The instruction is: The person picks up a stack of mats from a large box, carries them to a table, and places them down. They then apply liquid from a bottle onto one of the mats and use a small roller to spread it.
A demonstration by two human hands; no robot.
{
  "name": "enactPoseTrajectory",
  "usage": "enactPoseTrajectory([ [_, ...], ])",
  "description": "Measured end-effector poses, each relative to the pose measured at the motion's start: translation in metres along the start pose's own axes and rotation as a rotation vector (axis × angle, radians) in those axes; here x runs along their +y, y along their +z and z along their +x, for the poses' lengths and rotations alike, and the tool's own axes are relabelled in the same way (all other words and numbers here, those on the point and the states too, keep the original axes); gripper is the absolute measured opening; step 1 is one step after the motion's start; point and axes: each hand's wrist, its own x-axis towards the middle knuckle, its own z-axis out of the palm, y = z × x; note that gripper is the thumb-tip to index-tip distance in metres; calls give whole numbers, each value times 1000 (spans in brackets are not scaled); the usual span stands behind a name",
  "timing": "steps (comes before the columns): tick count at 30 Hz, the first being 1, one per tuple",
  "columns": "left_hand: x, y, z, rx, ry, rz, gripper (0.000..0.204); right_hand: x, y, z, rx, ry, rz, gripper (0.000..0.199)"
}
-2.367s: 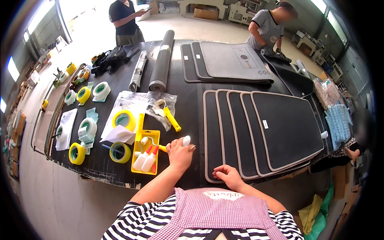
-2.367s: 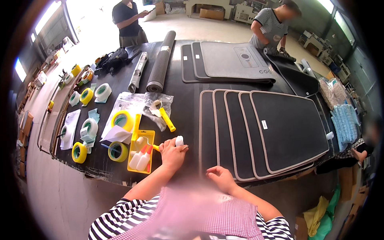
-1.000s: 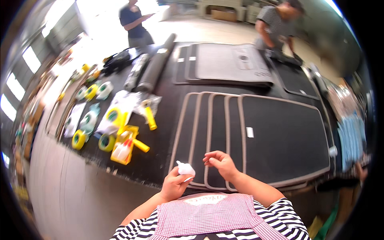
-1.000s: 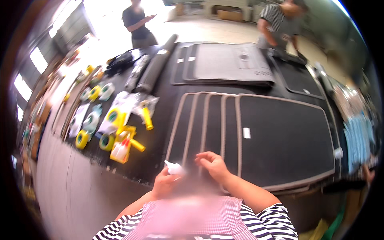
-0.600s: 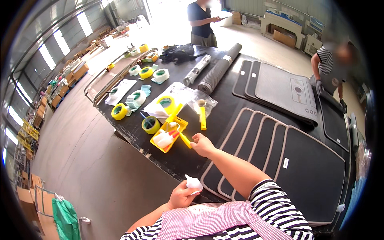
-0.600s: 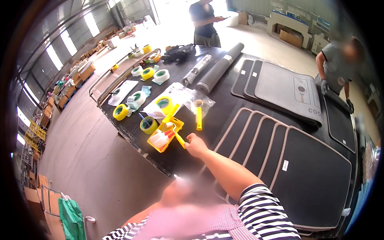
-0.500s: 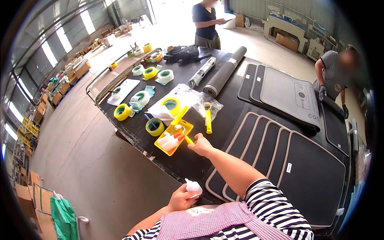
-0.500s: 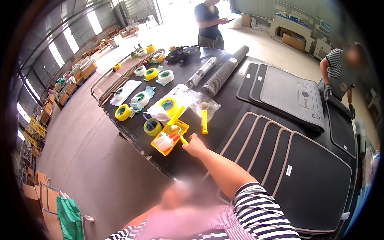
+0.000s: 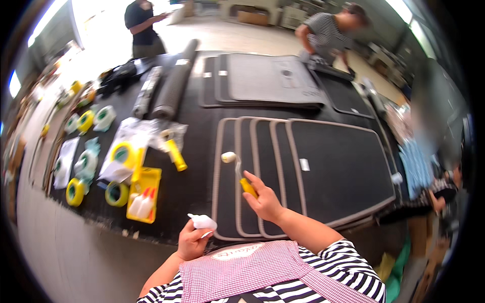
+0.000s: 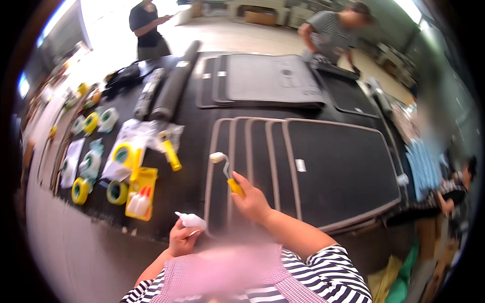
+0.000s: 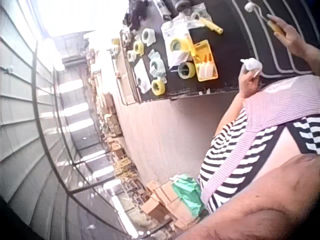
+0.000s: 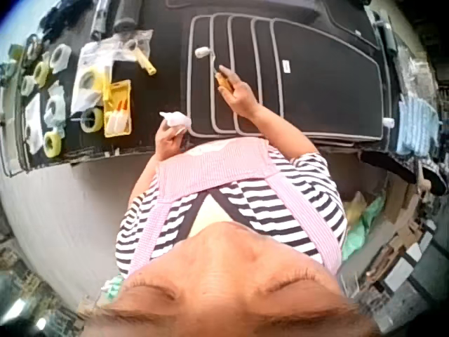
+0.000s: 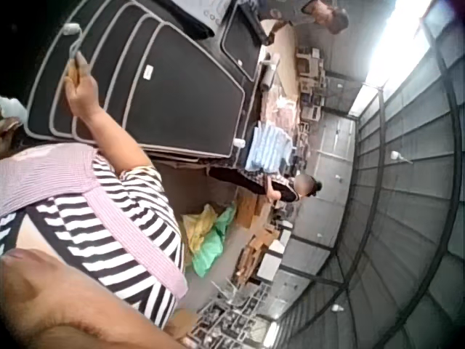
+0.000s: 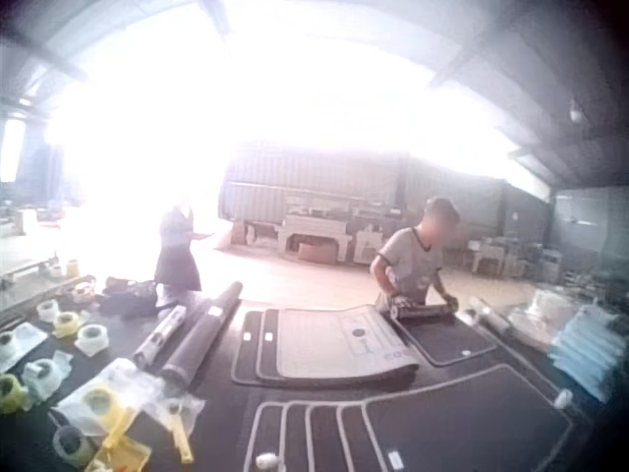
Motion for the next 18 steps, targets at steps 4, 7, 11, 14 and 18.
enactPoseTrajectory([
  [4,-6,36,36,-141,73,-65,18,69,-81,-73,403,13,-280,50],
  [7,-10,63,56,-147,183,-29,20,74,-125,-92,440,159,-449,49],
  [11,-22,87,65,-70,244,29,21,112,-148,-89,488,179,-551,48],
  [14,-26,91,62,-18,178,90,21,115,-153,-76,422,250,-471,45],
  [18,-35,95,55,-23,179,130,21,118,-156,-67,346,357,-458,44],
])
